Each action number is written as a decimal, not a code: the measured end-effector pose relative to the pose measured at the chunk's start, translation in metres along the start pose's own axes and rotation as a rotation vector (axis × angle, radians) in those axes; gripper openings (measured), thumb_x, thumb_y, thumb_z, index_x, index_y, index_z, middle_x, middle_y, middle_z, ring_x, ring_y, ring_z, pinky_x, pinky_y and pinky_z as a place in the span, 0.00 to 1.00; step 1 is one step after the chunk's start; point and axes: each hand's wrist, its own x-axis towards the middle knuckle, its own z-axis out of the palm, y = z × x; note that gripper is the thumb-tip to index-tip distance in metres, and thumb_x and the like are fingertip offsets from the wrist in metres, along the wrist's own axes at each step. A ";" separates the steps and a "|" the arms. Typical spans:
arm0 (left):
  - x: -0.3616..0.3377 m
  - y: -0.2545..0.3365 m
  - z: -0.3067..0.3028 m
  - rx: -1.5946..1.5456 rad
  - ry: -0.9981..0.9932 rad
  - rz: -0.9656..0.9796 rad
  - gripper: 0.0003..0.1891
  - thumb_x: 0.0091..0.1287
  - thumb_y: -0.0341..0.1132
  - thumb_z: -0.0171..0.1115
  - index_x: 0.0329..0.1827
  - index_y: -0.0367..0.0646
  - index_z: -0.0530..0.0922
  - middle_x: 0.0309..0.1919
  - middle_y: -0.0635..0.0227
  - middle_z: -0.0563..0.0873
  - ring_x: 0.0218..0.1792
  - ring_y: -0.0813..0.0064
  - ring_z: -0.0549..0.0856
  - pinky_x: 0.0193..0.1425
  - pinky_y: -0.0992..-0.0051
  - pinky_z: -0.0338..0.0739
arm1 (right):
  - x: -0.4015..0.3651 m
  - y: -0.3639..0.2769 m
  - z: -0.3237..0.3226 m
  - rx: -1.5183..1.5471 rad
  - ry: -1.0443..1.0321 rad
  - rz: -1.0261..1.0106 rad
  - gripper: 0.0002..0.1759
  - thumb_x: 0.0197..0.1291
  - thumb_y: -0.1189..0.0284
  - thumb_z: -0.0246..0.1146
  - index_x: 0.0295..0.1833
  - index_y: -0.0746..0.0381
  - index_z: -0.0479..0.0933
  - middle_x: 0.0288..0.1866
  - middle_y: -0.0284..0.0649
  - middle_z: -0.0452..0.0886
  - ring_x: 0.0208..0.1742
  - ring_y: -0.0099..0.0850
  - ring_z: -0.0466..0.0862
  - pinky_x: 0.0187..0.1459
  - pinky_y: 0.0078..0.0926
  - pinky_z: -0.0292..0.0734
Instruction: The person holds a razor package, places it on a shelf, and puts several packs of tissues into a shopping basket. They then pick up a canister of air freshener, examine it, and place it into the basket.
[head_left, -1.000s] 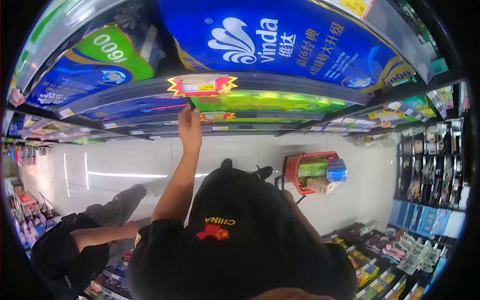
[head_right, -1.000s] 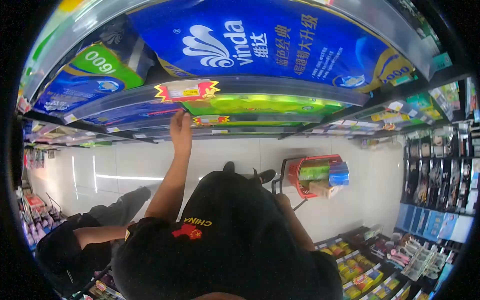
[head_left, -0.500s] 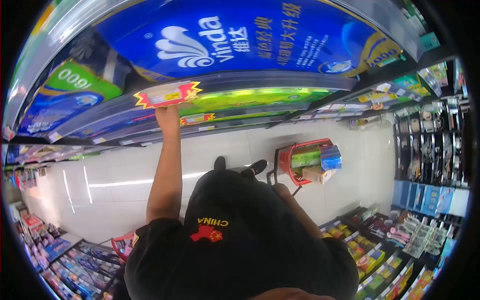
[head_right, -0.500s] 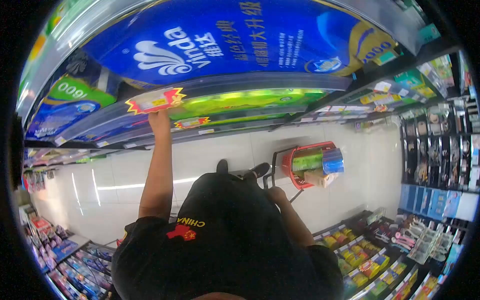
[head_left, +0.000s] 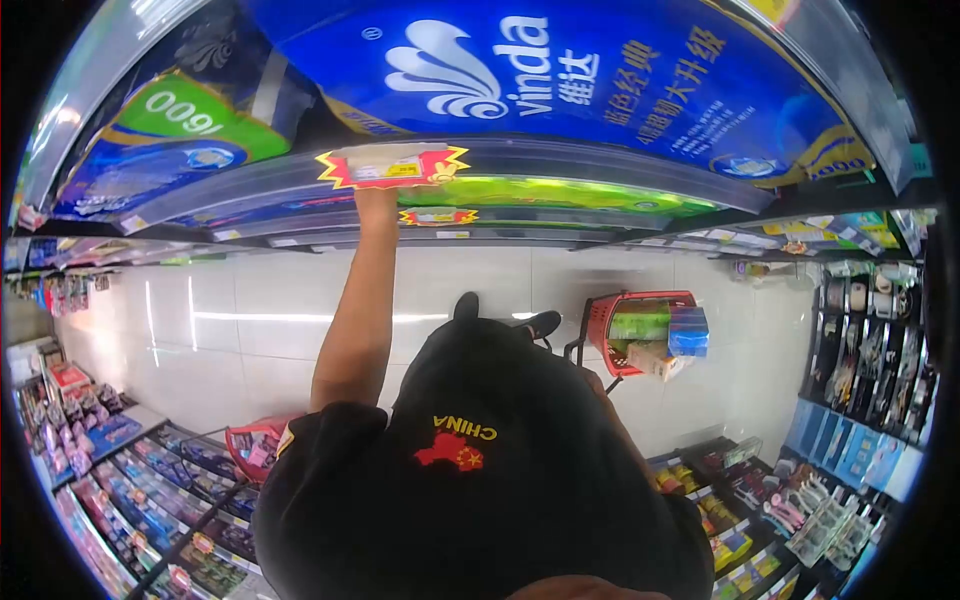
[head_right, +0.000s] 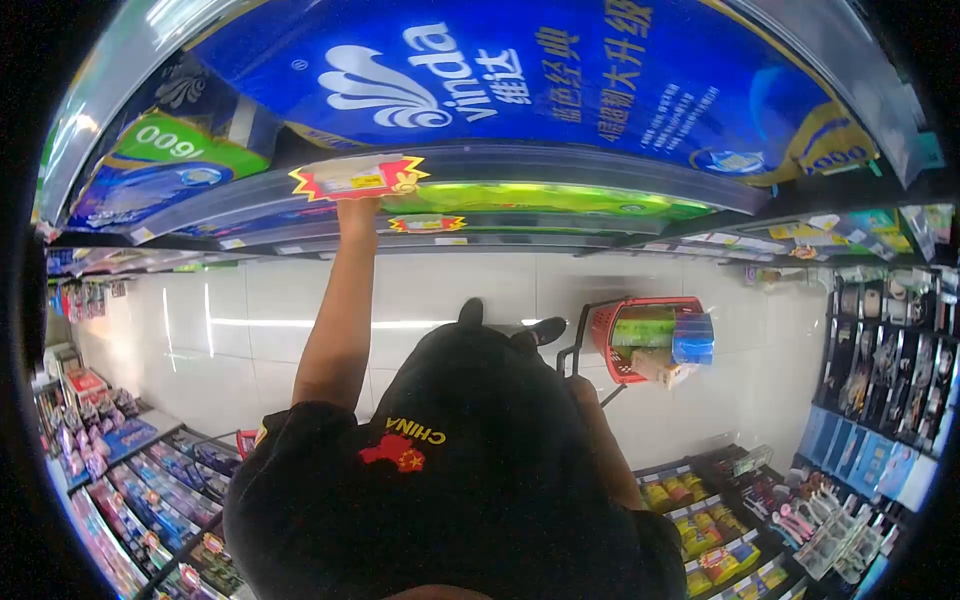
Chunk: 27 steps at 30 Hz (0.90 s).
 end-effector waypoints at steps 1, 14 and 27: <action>-0.007 0.015 0.001 0.072 0.002 -0.090 0.15 0.67 0.28 0.55 0.56 0.38 0.76 0.50 0.65 0.82 0.49 0.71 0.80 0.53 0.73 0.74 | 0.006 0.023 0.010 -0.048 -0.029 0.049 0.15 0.63 0.62 0.57 0.41 0.62 0.82 0.40 0.51 0.85 0.45 0.49 0.85 0.45 0.43 0.80; -0.009 0.013 -0.004 0.050 0.045 -0.043 0.18 0.67 0.26 0.51 0.59 0.32 0.75 0.53 0.59 0.82 0.53 0.68 0.81 0.58 0.71 0.73 | 0.029 0.084 0.031 -0.264 -0.072 0.045 0.14 0.61 0.63 0.59 0.39 0.62 0.82 0.39 0.52 0.85 0.46 0.49 0.85 0.45 0.44 0.80; -0.014 0.039 0.010 -0.088 0.093 -0.247 0.21 0.70 0.24 0.46 0.67 0.37 0.69 0.58 0.60 0.79 0.56 0.68 0.80 0.58 0.70 0.74 | 0.008 -0.042 -0.011 -0.076 -0.014 0.231 0.17 0.64 0.59 0.56 0.38 0.61 0.83 0.36 0.54 0.85 0.43 0.50 0.86 0.42 0.46 0.82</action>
